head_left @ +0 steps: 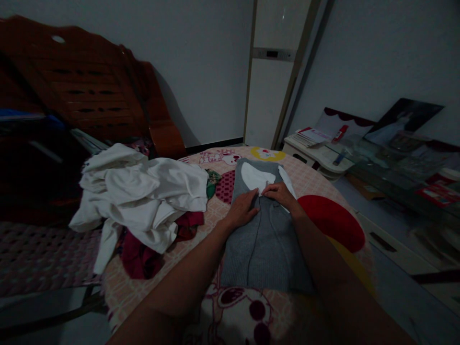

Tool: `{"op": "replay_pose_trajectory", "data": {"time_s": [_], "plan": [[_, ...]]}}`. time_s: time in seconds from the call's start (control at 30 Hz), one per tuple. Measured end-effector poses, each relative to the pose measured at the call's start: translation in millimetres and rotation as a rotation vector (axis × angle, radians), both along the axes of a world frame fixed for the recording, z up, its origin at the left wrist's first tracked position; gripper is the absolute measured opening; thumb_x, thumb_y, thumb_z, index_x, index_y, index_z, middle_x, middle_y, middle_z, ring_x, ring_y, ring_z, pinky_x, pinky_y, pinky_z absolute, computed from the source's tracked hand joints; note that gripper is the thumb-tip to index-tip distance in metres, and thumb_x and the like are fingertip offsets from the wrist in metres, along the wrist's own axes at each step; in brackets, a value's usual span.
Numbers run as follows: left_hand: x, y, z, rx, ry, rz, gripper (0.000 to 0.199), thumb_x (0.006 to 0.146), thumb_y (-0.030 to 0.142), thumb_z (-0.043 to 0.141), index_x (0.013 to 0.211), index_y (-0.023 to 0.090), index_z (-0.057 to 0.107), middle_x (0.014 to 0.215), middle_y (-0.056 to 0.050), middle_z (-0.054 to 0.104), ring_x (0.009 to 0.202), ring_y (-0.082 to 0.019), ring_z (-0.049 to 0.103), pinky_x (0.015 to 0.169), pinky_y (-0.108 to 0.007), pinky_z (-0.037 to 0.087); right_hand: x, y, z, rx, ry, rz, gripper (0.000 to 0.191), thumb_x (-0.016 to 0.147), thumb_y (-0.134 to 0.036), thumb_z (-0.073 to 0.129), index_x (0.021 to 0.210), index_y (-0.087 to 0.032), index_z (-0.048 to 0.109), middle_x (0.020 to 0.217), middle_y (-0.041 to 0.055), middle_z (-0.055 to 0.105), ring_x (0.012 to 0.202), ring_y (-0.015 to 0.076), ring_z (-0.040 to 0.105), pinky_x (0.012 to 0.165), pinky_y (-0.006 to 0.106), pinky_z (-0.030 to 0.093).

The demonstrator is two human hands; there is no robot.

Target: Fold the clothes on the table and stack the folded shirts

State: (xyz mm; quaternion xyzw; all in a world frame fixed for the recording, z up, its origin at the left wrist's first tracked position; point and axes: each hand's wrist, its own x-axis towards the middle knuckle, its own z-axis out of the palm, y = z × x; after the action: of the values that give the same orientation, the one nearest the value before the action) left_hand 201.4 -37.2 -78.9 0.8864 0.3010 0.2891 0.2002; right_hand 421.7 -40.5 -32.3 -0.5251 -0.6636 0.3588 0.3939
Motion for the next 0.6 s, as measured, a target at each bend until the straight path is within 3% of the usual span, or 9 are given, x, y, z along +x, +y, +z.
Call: {"op": "replay_pose_trajectory", "data": {"time_s": [0.17,0.5,0.6], "plan": [[0,0,0.0,0.037,0.068,-0.005,0.068,0.094,0.037,0.056,0.155,0.017,0.035,0.155,-0.018,0.047,0.143,-0.031,0.045,0.118,-0.054,0.035,6,-3,5.0,-0.046,-0.001,0.123,0.013,0.066,-0.029,0.07,0.071,-0.019,0.077,0.072,0.0018,0.074,0.07,0.016,0.065,0.072,0.028,0.05],[2,-5,8.3,0.084,0.211,0.0,0.056,0.099,0.037,0.05,0.152,0.019,0.044,0.159,-0.015,0.042,0.144,-0.031,0.042,0.118,-0.053,0.034,13,-6,11.8,-0.129,-0.037,0.214,0.017,0.066,-0.033,0.072,0.072,-0.018,0.079,0.071,0.0035,0.076,0.067,0.0165,0.068,0.069,0.028,0.053],[4,-6,10.7,0.096,0.241,-0.001,0.05,0.099,0.036,0.049,0.148,0.022,0.05,0.158,-0.014,0.044,0.143,-0.031,0.044,0.117,-0.054,0.035,15,-4,12.8,-0.132,0.041,0.153,0.021,0.069,-0.035,0.07,0.075,-0.016,0.078,0.068,0.0051,0.075,0.065,0.0178,0.069,0.067,0.029,0.054]]}}
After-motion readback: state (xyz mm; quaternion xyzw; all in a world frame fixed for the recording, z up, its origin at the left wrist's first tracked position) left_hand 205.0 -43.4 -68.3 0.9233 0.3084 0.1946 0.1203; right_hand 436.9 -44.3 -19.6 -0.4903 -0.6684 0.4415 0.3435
